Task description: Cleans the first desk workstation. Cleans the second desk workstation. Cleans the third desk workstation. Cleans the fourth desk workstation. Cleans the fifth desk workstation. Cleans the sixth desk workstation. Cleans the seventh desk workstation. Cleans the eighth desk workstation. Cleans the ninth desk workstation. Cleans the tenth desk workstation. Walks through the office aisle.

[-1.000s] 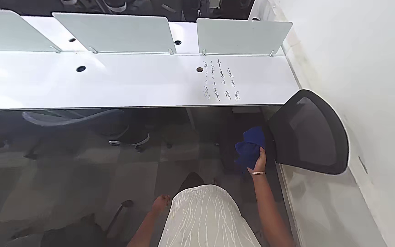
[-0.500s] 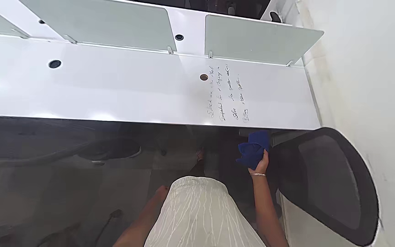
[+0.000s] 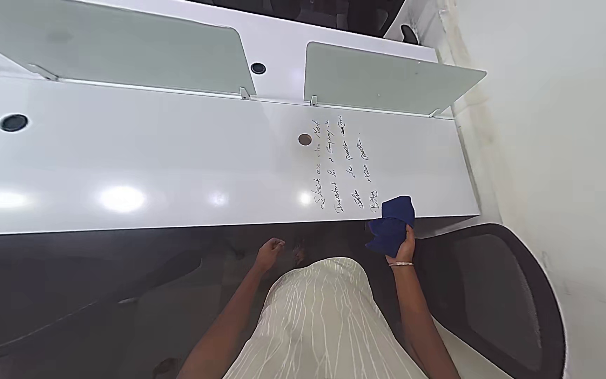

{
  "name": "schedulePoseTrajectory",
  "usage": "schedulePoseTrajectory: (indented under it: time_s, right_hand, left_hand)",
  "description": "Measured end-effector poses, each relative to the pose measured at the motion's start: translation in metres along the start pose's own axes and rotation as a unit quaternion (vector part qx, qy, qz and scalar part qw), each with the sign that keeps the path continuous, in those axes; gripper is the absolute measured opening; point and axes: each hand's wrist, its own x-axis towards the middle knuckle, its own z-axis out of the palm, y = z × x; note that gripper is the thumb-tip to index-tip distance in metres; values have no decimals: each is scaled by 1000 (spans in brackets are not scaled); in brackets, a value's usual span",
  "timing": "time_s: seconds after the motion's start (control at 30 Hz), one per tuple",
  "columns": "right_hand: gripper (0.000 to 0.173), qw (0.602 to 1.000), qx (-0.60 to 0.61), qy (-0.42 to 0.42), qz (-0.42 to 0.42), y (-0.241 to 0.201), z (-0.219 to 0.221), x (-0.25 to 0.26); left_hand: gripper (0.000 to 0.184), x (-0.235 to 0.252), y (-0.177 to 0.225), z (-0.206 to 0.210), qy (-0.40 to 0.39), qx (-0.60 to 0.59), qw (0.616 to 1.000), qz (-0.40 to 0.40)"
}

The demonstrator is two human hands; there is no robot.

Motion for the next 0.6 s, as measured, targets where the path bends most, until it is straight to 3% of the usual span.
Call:
schedulePoseTrajectory:
  time_s: [0.27,0.5,0.6]
  right_hand:
    - [48,991,-125,-1,-53,-18,33,59]
    - [47,944,-304,30,-129,-45,39,146]
    - [48,897,-422,17,-128,-52,34,179]
  left_hand:
    - [27,-2,37,34,-2,-64,995,72]
    - [27,-14,37,50,35,-107,992,53]
    - [27,-17,38,61,65,-134,988,38]
